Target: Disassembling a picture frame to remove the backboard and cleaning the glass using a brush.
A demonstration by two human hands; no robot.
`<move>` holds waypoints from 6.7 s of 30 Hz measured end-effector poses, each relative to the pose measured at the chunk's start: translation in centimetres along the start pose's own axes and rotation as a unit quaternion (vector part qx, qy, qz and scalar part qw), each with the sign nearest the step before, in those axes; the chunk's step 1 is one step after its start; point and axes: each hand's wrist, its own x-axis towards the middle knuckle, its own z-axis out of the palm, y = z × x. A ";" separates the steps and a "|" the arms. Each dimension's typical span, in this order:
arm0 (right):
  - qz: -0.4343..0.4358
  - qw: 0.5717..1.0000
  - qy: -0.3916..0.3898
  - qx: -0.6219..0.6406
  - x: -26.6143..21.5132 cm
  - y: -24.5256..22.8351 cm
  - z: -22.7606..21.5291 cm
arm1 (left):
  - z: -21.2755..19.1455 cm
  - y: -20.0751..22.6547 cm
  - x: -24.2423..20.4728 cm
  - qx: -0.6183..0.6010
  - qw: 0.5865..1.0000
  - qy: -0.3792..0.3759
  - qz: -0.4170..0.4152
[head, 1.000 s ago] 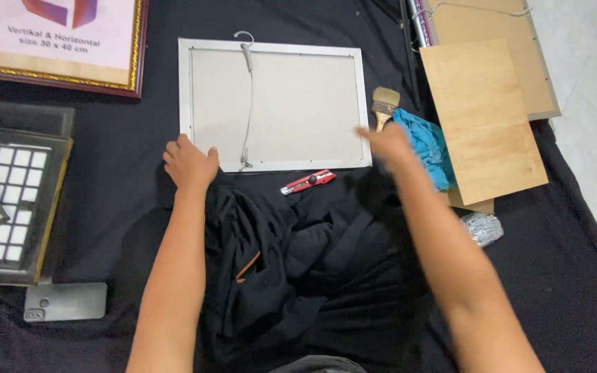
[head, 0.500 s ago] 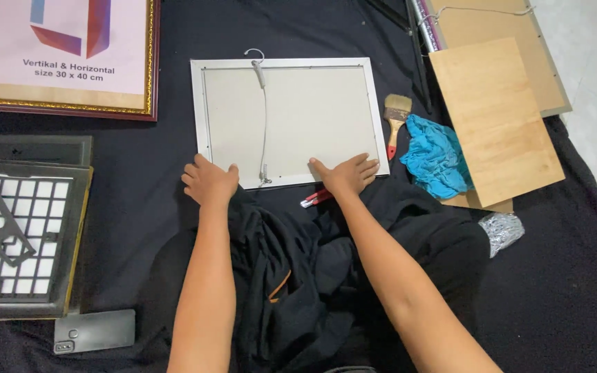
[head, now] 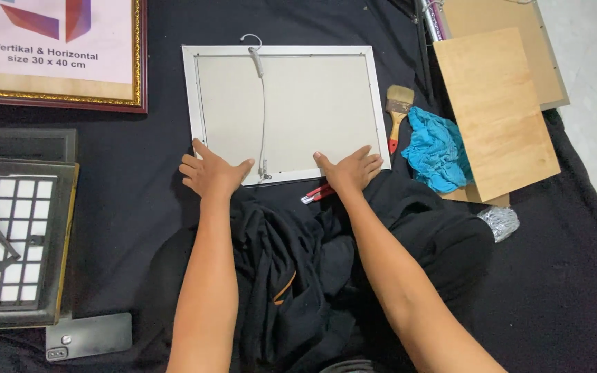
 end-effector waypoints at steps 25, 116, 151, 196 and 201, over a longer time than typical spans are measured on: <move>0.004 0.967 0.030 0.253 5.3 0.8 -3.1 | 1.2 -0.8 1.3 0.054 0.999 -0.009 0.003; -0.249 0.811 -0.189 0.494 4.7 0.0 -18.9 | 3.7 -0.2 3.1 0.116 0.975 -0.071 0.174; -0.310 0.940 0.119 -0.086 8.3 2.8 -13.2 | 3.2 -1.3 4.8 -0.075 0.973 -0.118 0.182; -0.139 0.979 -0.095 0.116 10.4 1.6 -16.2 | 2.7 -1.0 5.9 -0.088 0.974 -0.058 0.198; -0.179 0.953 -0.123 0.212 5.7 1.4 -15.2 | 3.8 -1.5 6.5 -0.034 0.977 -0.043 0.207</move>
